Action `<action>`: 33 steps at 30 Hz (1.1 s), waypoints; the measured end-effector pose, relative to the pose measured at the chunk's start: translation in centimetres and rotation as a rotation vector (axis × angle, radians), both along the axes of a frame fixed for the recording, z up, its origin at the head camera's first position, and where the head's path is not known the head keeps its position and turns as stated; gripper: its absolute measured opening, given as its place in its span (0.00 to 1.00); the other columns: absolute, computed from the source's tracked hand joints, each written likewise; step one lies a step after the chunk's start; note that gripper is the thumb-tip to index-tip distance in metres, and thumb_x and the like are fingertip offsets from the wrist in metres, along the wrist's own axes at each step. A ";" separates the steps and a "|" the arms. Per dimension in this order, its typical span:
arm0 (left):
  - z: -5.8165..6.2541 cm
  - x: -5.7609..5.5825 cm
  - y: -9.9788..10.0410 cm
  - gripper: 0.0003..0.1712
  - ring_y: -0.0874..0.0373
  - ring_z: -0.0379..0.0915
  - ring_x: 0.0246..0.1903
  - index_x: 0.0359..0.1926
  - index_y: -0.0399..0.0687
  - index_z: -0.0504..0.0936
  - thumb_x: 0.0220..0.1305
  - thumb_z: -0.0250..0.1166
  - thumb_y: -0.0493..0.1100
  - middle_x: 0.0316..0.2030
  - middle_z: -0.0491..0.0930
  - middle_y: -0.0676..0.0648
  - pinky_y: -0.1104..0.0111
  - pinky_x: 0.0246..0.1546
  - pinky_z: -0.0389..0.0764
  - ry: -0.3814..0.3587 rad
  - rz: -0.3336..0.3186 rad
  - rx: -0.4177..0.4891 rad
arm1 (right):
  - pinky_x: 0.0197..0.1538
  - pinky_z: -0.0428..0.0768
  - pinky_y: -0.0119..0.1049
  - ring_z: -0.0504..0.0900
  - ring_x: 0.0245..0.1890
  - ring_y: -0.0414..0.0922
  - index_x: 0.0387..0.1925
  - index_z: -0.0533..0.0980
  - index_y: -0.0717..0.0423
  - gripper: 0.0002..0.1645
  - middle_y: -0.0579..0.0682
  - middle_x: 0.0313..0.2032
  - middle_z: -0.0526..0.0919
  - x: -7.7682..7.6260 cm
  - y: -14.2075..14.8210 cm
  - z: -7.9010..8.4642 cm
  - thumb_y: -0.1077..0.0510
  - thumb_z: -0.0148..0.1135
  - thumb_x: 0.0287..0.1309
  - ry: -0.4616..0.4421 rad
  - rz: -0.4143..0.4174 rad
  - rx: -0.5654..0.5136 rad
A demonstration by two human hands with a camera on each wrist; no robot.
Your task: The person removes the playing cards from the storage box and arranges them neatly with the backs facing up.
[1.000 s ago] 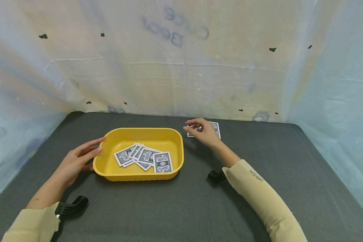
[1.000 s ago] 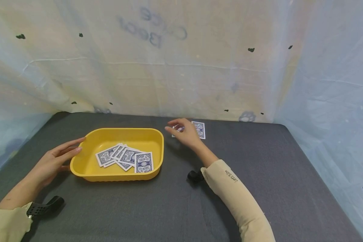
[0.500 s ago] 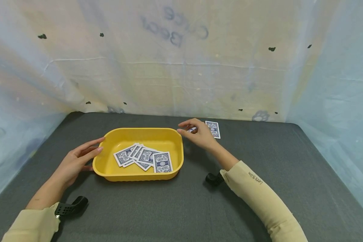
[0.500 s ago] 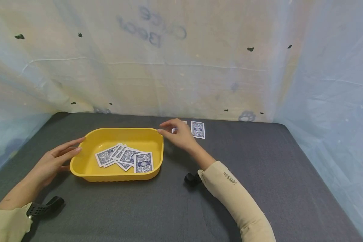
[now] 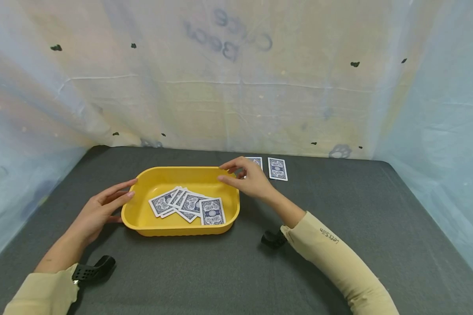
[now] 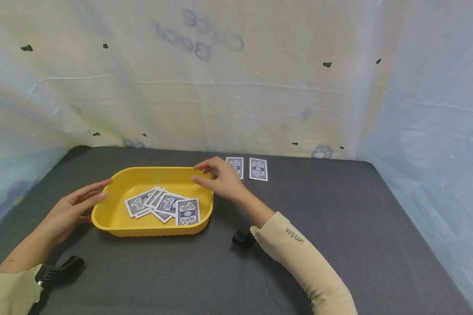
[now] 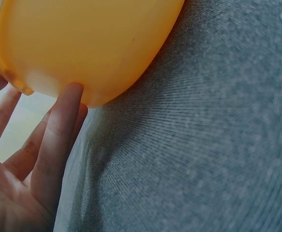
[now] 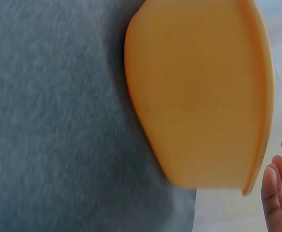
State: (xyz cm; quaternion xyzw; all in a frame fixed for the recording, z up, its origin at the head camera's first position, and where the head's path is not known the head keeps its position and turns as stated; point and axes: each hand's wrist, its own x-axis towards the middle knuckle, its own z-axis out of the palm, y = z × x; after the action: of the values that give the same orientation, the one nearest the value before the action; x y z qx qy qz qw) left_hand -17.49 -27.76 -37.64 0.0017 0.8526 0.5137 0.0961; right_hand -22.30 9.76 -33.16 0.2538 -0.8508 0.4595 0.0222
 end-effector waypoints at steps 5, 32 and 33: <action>-0.1 -0.1 -0.1 0.35 0.80 0.68 0.40 0.73 0.65 0.56 0.69 0.53 0.62 0.68 0.57 0.36 0.66 0.37 0.82 -0.003 0.003 -0.006 | 0.43 0.77 0.32 0.78 0.46 0.47 0.46 0.82 0.55 0.18 0.52 0.47 0.80 0.3 -0.9 0.2 0.53 0.69 0.55 -0.006 0.013 0.021; -0.3 0.1 -0.1 0.35 0.78 0.70 0.41 0.73 0.66 0.56 0.68 0.53 0.62 0.67 0.60 0.37 0.66 0.37 0.82 0.015 0.002 0.011 | 0.51 0.79 0.32 0.79 0.49 0.47 0.56 0.76 0.59 0.29 0.57 0.51 0.80 0.1 -5.9 -0.2 0.50 0.69 0.55 -0.157 0.171 0.207; -0.3 0.1 -0.1 0.35 0.78 0.70 0.40 0.73 0.66 0.56 0.68 0.53 0.62 0.66 0.60 0.36 0.66 0.37 0.82 0.016 0.003 0.011 | 0.52 0.78 0.32 0.79 0.50 0.47 0.56 0.75 0.60 0.30 0.57 0.52 0.80 0.0 -6.1 -0.2 0.50 0.69 0.55 -0.167 0.173 0.211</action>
State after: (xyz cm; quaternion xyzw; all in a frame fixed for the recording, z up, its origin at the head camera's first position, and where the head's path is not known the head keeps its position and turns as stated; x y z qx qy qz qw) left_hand -17.41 -27.83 -37.94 0.0051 0.8505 0.5185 0.0883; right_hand -22.28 3.67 -33.41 0.2879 -0.8684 0.3871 -0.1151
